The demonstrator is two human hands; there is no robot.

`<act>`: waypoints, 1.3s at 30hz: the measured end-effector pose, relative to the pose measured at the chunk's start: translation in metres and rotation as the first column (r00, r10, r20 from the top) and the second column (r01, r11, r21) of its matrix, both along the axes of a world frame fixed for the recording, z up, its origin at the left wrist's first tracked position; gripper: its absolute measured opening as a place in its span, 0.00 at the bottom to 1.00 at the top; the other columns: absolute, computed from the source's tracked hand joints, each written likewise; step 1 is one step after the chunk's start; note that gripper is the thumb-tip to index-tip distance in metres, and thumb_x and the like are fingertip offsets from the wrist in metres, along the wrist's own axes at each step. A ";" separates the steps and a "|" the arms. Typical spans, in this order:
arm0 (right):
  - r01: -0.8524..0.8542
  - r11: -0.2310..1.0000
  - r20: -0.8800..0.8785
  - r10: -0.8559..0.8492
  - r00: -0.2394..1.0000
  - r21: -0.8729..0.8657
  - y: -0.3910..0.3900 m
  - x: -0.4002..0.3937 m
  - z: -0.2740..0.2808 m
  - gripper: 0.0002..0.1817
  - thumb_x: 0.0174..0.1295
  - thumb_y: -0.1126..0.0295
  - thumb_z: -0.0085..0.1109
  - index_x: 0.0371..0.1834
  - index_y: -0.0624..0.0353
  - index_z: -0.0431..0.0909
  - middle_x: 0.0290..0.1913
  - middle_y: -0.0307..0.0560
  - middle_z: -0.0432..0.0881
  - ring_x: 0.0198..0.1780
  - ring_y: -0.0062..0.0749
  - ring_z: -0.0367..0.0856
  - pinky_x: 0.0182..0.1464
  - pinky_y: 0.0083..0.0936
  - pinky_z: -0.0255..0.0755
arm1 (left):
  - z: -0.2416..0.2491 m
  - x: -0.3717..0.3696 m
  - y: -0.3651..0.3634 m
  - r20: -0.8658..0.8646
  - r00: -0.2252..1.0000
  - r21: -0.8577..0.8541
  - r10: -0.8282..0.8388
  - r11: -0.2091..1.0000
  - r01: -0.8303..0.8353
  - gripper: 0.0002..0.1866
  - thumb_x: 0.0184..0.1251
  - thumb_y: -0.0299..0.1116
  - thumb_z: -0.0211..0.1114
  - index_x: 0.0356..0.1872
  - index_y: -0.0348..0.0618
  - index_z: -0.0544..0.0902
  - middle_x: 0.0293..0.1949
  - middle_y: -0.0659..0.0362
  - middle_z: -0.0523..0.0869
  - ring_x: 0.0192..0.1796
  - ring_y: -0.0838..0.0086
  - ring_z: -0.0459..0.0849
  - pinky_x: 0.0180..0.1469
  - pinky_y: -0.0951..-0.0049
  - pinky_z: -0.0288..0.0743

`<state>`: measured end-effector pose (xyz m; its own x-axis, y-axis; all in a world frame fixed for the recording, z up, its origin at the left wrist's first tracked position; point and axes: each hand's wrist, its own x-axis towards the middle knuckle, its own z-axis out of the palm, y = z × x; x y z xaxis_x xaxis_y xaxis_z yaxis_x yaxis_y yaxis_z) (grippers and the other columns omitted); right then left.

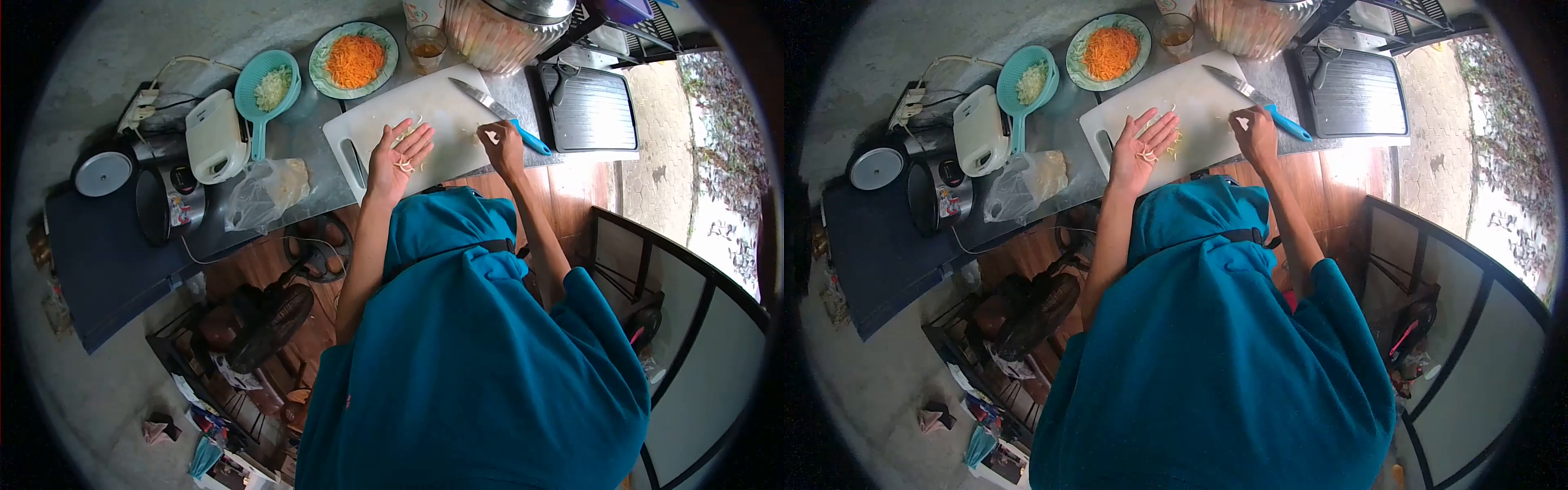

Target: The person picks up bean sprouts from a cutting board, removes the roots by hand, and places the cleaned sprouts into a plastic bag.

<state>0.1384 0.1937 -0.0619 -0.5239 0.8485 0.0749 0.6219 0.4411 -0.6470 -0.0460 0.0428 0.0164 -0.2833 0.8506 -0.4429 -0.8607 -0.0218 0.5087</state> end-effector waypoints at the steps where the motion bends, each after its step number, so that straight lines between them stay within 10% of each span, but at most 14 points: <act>1: -0.015 1.000 -0.033 0.015 0.999 -0.003 -0.004 -0.008 0.015 0.08 0.57 0.67 0.63 0.37 0.55 0.86 0.36 0.51 0.80 0.36 0.40 0.81 0.39 0.32 0.75 | -0.001 0.001 0.000 0.002 1.000 -0.001 -0.004 1.000 0.004 0.30 0.76 0.51 0.41 0.64 0.33 0.60 0.65 0.35 0.65 0.69 0.49 0.65 0.72 0.56 0.59; 4: -0.287 0.926 -0.285 0.214 0.934 -0.246 -0.026 -0.029 0.081 0.10 0.55 0.69 0.66 0.41 0.54 0.85 0.38 0.49 0.80 0.40 0.41 0.79 0.46 0.34 0.74 | -0.004 0.001 0.001 0.019 1.000 -0.030 -0.014 0.999 0.015 0.31 0.76 0.52 0.41 0.65 0.35 0.61 0.65 0.37 0.66 0.67 0.53 0.69 0.68 0.59 0.65; 11: -0.673 0.730 -0.206 0.681 0.703 0.117 -0.051 -0.062 0.103 0.17 0.45 0.71 0.68 0.41 0.50 0.86 0.34 0.43 0.80 0.44 0.37 0.75 0.51 0.31 0.69 | -0.002 0.002 0.000 -0.048 0.991 -0.089 -0.129 0.988 0.124 0.33 0.74 0.58 0.42 0.66 0.41 0.65 0.52 0.51 0.80 0.52 0.67 0.80 0.54 0.68 0.76; 21: -0.676 0.735 -0.359 0.617 0.700 -0.054 -0.053 -0.074 0.097 0.12 0.51 0.72 0.64 0.41 0.59 0.85 0.36 0.53 0.83 0.38 0.44 0.80 0.44 0.34 0.74 | 0.004 -0.005 -0.015 -0.060 0.992 -0.069 -0.111 0.992 0.107 0.26 0.75 0.50 0.47 0.57 0.37 0.74 0.44 0.53 0.83 0.47 0.69 0.83 0.51 0.68 0.79; 23: -0.506 0.818 -0.314 0.421 0.851 -0.274 -0.053 -0.076 0.097 0.09 0.56 0.70 0.65 0.39 0.60 0.86 0.36 0.52 0.85 0.34 0.41 0.82 0.39 0.31 0.75 | 0.004 -0.007 -0.020 -0.198 0.974 -0.104 -0.114 0.990 0.095 0.23 0.75 0.47 0.50 0.55 0.37 0.75 0.44 0.53 0.83 0.45 0.70 0.84 0.50 0.69 0.79; 28: -0.495 0.822 -0.216 0.448 0.867 -0.281 -0.051 -0.086 0.103 0.12 0.57 0.68 0.63 0.40 0.63 0.84 0.34 0.57 0.85 0.31 0.46 0.83 0.38 0.33 0.76 | -0.009 -0.004 -0.027 -0.555 0.832 -0.185 0.002 0.975 -0.126 0.13 0.67 0.34 0.63 0.45 0.33 0.82 0.37 0.55 0.85 0.37 0.74 0.84 0.44 0.74 0.79; 35: -0.527 0.822 -0.258 0.472 0.843 -0.217 -0.062 -0.101 0.095 0.11 0.55 0.68 0.65 0.36 0.65 0.84 0.34 0.55 0.85 0.35 0.41 0.83 0.41 0.31 0.74 | -0.015 -0.002 -0.038 -0.495 0.862 -0.310 0.114 0.903 -0.297 0.10 0.60 0.30 0.64 0.39 0.37 0.85 0.35 0.59 0.87 0.37 0.77 0.83 0.43 0.77 0.77; 38: -0.541 0.830 -0.109 0.531 0.841 -0.133 -0.064 -0.103 0.078 0.14 0.55 0.62 0.68 0.36 0.64 0.85 0.36 0.54 0.86 0.38 0.39 0.83 0.46 0.31 0.73 | -0.045 -0.006 -0.052 -0.517 0.845 -0.078 0.137 0.975 -0.206 0.12 0.53 0.34 0.61 0.36 0.40 0.86 0.36 0.59 0.87 0.41 0.73 0.83 0.48 0.71 0.75; 39: -0.585 0.800 -0.129 0.572 0.810 -0.133 -0.062 -0.106 0.072 0.12 0.54 0.65 0.68 0.35 0.64 0.85 0.35 0.54 0.86 0.37 0.39 0.83 0.46 0.31 0.73 | -0.061 -0.009 -0.057 -0.788 0.603 -0.017 0.124 0.975 -0.223 0.13 0.53 0.35 0.61 0.36 0.40 0.86 0.37 0.59 0.86 0.44 0.71 0.83 0.51 0.67 0.74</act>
